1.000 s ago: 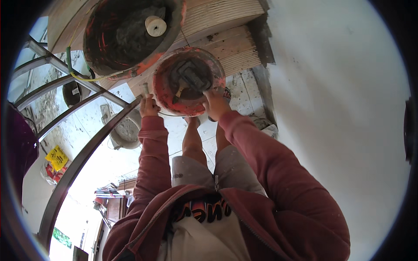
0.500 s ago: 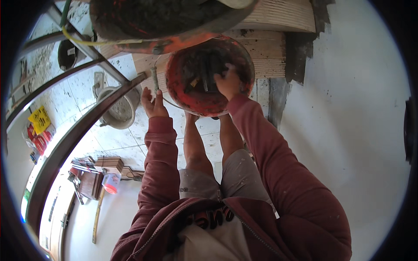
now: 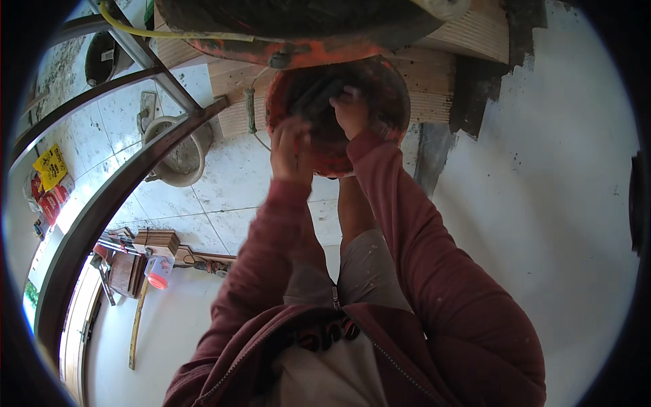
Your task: The person applies mortar onto the wall next to the stairs using a trowel, washes the tools in a bucket of water with a brush, and smooths the plastered wall surface using a float.
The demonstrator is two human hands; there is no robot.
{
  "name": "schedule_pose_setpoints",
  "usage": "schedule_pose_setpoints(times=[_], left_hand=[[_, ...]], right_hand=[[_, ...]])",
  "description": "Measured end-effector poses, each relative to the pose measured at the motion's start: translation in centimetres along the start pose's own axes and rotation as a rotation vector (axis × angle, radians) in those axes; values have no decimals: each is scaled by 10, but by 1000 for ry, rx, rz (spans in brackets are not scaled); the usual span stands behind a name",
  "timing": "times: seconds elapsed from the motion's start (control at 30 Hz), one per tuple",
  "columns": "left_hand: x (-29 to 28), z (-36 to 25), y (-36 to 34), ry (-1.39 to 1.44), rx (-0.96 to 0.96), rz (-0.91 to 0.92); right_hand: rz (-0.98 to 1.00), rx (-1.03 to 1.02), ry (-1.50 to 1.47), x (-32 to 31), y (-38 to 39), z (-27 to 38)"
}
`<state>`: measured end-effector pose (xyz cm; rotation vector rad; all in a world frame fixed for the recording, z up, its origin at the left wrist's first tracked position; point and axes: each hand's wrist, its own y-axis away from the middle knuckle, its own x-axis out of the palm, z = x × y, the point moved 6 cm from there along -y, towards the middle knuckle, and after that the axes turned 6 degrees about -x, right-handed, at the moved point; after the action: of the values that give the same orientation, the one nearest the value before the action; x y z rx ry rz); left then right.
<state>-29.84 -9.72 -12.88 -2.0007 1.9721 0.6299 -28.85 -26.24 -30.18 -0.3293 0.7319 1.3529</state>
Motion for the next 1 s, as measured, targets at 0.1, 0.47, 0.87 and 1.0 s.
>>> schedule_pose_setpoints(times=[0.1, 0.47, 0.87, 1.0], left_hand=[[19, 58, -43, -329, -59, 157], [80, 95, -82, -536, -373, 545], [77, 111, -79, -554, -448, 603], [94, 91, -77, -501, -446, 463]], right_hand=[[-5, 303, -172, 6, 14, 35], [354, 250, 188, -19, 56, 19], [442, 195, 422, -25, 50, 13], [446, 203, 461, -13, 39, 12]])
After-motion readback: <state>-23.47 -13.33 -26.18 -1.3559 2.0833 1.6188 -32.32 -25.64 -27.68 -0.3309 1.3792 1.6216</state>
